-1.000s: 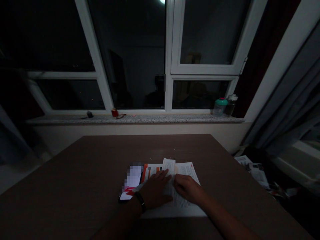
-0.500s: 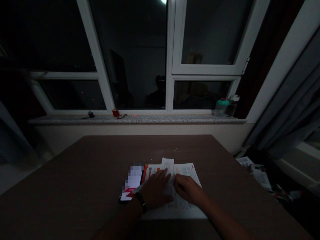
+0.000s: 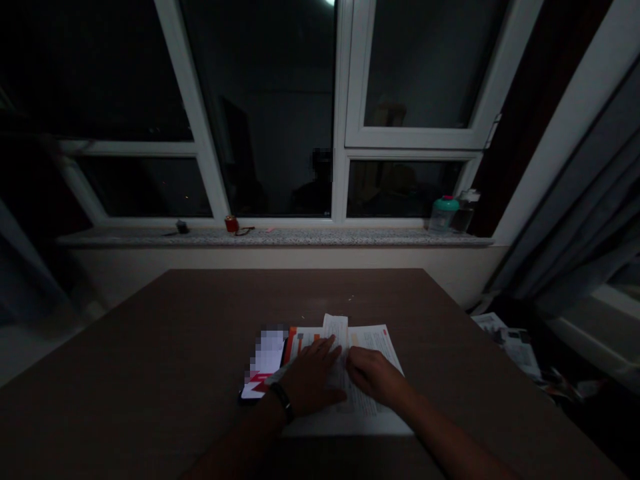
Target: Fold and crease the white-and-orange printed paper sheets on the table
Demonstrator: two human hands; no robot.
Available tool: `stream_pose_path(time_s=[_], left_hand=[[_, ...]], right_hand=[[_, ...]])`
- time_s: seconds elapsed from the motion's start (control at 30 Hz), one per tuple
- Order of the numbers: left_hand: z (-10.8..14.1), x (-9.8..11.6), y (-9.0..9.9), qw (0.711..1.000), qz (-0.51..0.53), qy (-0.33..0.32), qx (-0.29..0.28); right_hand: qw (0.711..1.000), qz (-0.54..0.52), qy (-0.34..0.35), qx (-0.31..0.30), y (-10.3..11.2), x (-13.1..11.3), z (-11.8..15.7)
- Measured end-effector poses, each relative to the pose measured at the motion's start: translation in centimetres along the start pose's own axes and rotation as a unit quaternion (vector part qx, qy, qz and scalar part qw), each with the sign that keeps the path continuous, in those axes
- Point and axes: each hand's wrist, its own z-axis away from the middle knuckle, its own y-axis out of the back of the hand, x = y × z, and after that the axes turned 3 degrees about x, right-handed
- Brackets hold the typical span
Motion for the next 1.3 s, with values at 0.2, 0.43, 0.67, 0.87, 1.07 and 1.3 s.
stream_pose_path(time_s=[0.2,0.43,0.67,0.87,1.07,1.3], left_hand=[[0.0,-0.6,-0.5,1.0,-0.001,-0.022,0.016],[0.0,-1.1,-0.6,0.999,-0.021,-0.041,0.015],[-0.1,-1.1,-0.2,0.999,-0.024,-0.036,0.008],[-0.2,-1.3,-0.5,0.998,0.004,-0.054,0.03],[-0.2,-0.5,0.3,0.993,0.045,-0.099,0.046],[-0.4,-0.2,0.9,0.993,0.065,-0.071,0.066]], right_hand=[[0.997,-0.062,-0.012,-0.051,0.3,-1.3,1.2],[0.988,-0.127,-0.013,-0.084,0.2,-1.9,1.7],[0.994,-0.08,-0.075,-0.014,0.2,-0.6,1.1],[0.973,-0.107,-0.183,0.094,0.3,0.8,0.9],[0.959,-0.14,-0.218,0.115,0.6,0.9,0.4],[0.959,-0.113,-0.228,0.121,1.0,0.5,0.3]])
